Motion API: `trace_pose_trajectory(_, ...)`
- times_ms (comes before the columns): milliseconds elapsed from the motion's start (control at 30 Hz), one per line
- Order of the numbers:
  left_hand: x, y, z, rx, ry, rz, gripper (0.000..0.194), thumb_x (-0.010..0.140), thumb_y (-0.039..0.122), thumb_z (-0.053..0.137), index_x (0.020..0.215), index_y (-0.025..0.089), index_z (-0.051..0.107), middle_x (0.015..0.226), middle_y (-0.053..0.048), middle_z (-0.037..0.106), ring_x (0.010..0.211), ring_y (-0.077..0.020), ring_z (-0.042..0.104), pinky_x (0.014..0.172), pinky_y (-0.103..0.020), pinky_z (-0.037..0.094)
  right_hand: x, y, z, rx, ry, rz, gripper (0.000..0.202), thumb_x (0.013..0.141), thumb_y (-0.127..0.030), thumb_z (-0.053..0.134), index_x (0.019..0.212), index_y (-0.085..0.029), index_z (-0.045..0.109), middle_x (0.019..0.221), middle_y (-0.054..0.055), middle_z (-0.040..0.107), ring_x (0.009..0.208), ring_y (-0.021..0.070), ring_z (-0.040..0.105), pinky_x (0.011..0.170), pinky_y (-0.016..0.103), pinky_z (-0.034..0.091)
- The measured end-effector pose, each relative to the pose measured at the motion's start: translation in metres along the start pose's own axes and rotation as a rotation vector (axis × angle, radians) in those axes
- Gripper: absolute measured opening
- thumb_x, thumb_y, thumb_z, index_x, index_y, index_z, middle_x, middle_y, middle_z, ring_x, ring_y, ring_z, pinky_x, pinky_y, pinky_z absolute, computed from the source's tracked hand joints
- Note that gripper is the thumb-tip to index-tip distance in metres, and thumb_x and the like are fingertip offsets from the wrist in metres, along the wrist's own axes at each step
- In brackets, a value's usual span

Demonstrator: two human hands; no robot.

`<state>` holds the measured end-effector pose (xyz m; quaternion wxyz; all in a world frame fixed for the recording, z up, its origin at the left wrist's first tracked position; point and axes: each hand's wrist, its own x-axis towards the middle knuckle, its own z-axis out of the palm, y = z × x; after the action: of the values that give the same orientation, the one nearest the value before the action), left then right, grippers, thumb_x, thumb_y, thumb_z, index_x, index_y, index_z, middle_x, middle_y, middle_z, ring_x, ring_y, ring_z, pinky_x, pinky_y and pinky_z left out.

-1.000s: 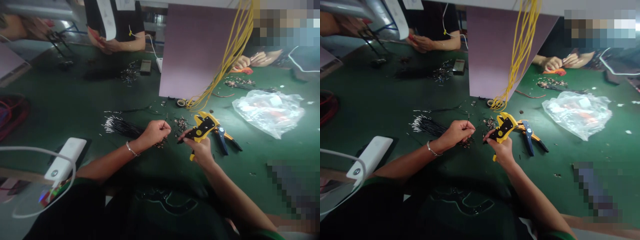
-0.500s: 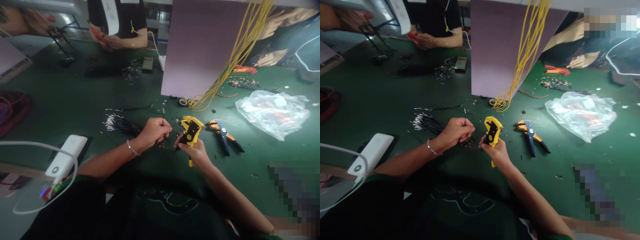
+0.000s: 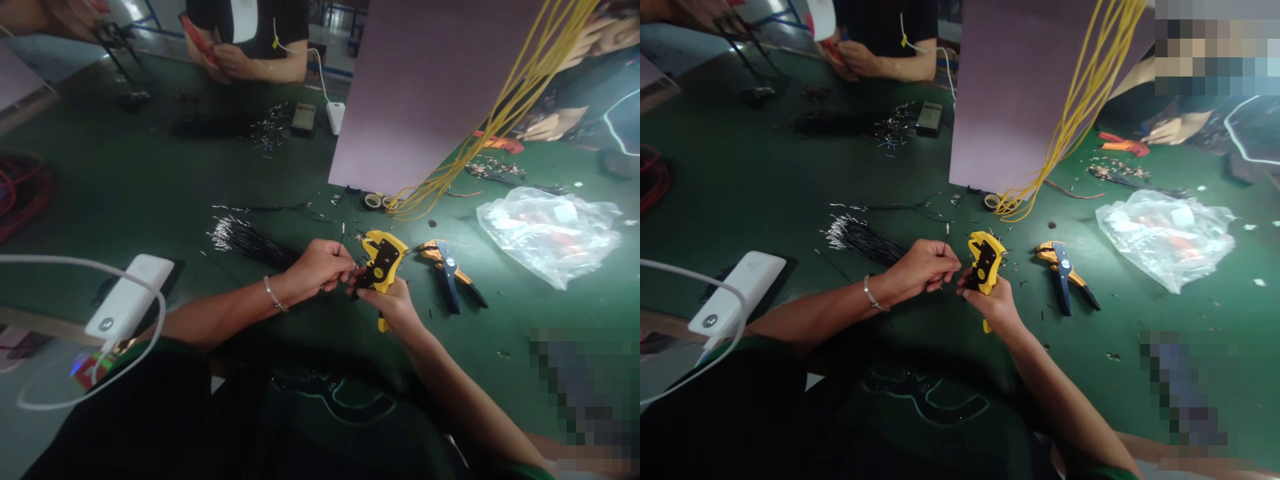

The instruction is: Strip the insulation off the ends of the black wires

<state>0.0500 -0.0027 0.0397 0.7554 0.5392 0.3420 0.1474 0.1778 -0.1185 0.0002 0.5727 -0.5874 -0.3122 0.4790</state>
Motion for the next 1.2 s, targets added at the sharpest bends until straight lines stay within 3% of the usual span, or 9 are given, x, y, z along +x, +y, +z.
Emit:
trace_pose_trajectory(400, -0.004, -0.003, 0.002, -0.032, -0.133, 0.068, 0.018, 0.077, 0.007, 0.058, 0.063, 0.016, 0.05, 0.05, 0.003, 0.052, 0.035, -0.0005, 0.035, 0.033, -0.017, 0.028, -0.005, -0.01, 0.006, -0.198, -0.021, -0.034, 0.017, 0.061, -0.021, 0.072, 0.078, -0.019, 0.071, 0.076, 0.004, 0.074, 0.071, 0.0235, 0.068, 0.069, 0.036, 0.055)
trace_pose_trajectory(700, -0.005, 0.003, 0.003, -0.042, -0.082, -0.05, 0.017, 0.072, 0.002, 0.058, 0.06, 0.015, 0.054, 0.044, 0.004, 0.049, 0.034, -0.0022, 0.037, 0.033, -0.018, 0.028, -0.002, -0.001, 0.008, -0.285, 0.074, -0.053, 0.006, 0.061, -0.022, 0.069, 0.065, -0.018, 0.067, 0.063, 0.003, 0.068, 0.06, 0.0197, 0.062, 0.058, 0.032, 0.051)
trace_pose_trajectory(900, -0.002, -0.003, 0.0, -0.027, -0.128, 0.047, 0.018, 0.074, 0.003, 0.057, 0.062, 0.015, 0.054, 0.046, 0.004, 0.047, 0.034, -0.0014, 0.037, 0.034, -0.017, 0.029, 0.0, 0.005, 0.011, -0.337, 0.111, -0.095, 0.004, 0.064, -0.022, 0.068, 0.063, -0.018, 0.066, 0.059, 0.002, 0.067, 0.056, 0.0188, 0.062, 0.056, 0.032, 0.051)
trace_pose_trajectory(1200, -0.001, 0.001, -0.003, -0.061, -0.131, 0.012, 0.018, 0.072, 0.003, 0.058, 0.061, 0.016, 0.055, 0.046, 0.004, 0.047, 0.036, -0.0028, 0.036, 0.035, -0.021, 0.028, 0.004, 0.01, 0.016, -0.361, 0.159, -0.135, 0.014, 0.067, -0.025, 0.067, 0.056, -0.019, 0.063, 0.051, 0.001, 0.062, 0.049, 0.0168, 0.058, 0.052, 0.031, 0.049)
